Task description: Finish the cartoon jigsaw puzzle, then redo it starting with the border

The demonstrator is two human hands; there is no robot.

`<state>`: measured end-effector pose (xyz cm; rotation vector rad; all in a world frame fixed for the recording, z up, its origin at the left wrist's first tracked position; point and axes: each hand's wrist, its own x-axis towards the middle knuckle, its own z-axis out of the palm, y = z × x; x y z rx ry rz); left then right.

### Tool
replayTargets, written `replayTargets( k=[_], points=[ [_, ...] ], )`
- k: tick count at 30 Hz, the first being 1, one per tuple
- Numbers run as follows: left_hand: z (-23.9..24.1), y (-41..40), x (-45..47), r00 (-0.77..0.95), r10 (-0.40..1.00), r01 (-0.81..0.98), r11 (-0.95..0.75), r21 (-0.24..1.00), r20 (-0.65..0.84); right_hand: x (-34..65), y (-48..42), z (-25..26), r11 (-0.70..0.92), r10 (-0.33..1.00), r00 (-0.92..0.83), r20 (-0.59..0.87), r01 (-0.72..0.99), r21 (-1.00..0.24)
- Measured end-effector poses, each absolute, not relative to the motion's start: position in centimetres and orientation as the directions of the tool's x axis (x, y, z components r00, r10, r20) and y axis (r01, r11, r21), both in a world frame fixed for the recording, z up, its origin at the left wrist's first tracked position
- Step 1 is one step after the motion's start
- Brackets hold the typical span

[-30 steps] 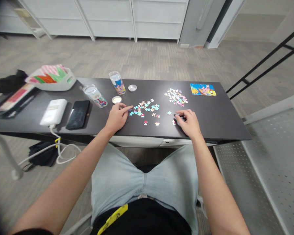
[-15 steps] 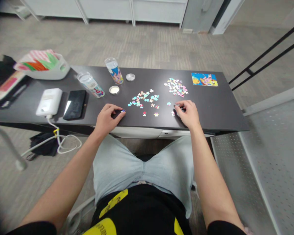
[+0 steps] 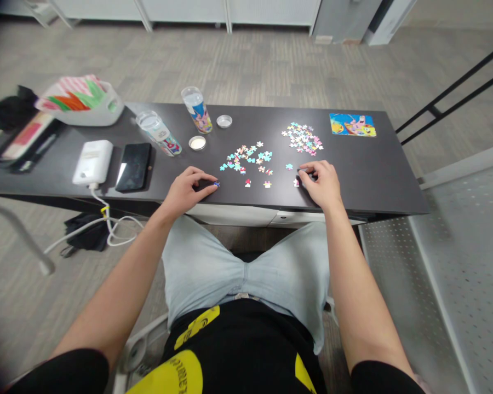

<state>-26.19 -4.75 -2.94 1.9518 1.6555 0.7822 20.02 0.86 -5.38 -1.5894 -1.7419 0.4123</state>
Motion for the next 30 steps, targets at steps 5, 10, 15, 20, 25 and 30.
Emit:
replayTargets(
  k=[5,10,15,20,25,30],
  points=[
    [-2.7,-4.5,-23.8,0.076,0.992,0.777,-0.124,0.617,0.104,20.3,1.2,-5.8,0.195,0.955,-0.002,0.297,0.759,-0.621],
    [-2.5,-4.5,-20.2,0.087,0.988,0.77,-0.147,0.621,0.126,20.3,1.3,-5.9,0.197,0.956,-0.018,0.293,0.777,-0.598],
    [-2.3,-4.3,-17.8,0.102,0.988,0.762,-0.152,0.63,0.114,20.0,1.0,-5.7,0.173,0.96,-0.007,0.28,0.799,-0.576],
    [-2.2,-4.1,-17.3,0.085,0.989,0.756,-0.143,0.639,0.12,20.0,1.1,-5.7,0.179,0.961,-0.023,0.276,0.81,-0.558],
    [-2.1,-3.8,-17.2,0.113,0.987,0.748,-0.16,0.644,0.114,20.0,1.1,-5.8,0.182,0.955,-0.012,0.296,0.811,-0.557],
    [-2.0,-3.7,-17.1,0.12,0.988,0.756,-0.156,0.635,0.1,19.8,0.9,-5.5,0.172,0.959,-0.006,0.283,0.806,-0.566]
  ],
)
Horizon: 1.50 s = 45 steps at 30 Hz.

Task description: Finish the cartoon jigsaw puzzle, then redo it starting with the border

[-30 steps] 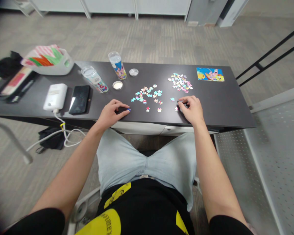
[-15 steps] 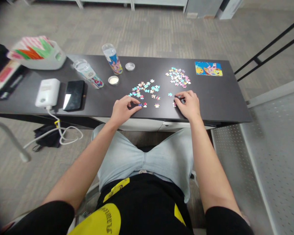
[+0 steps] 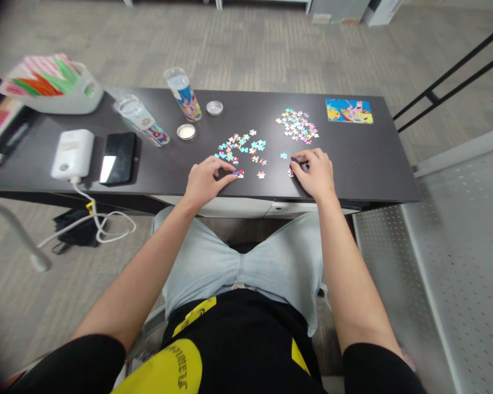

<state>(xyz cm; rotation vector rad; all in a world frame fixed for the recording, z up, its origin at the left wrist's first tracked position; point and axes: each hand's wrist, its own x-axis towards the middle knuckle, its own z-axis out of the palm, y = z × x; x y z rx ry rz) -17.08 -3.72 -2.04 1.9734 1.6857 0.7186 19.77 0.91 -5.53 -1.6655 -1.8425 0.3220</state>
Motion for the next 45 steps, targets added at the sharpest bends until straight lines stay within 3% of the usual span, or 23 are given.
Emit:
replayTargets(
  k=[26,34,40,45],
  points=[
    [-1.7,-3.7,-15.2,-0.008,0.996,0.791,-0.05,0.61,0.093,19.9,1.0,-5.8,0.174,0.957,-0.002,0.291,0.806,-0.565],
    [-3.2,-2.5,-18.1,0.082,0.989,0.607,-0.145,0.782,0.12,19.7,0.9,-5.6,0.168,0.958,0.006,0.287,0.8,-0.577],
    [-3.8,-2.1,-20.5,0.133,0.969,0.551,-0.248,0.797,0.21,19.7,0.8,-5.5,0.175,0.956,0.004,0.293,0.792,-0.585],
    [-4.3,-0.5,-23.8,0.038,0.972,0.55,-0.215,0.807,0.233,19.8,0.8,-5.7,0.184,0.952,-0.009,0.305,0.815,-0.55]
  ],
)
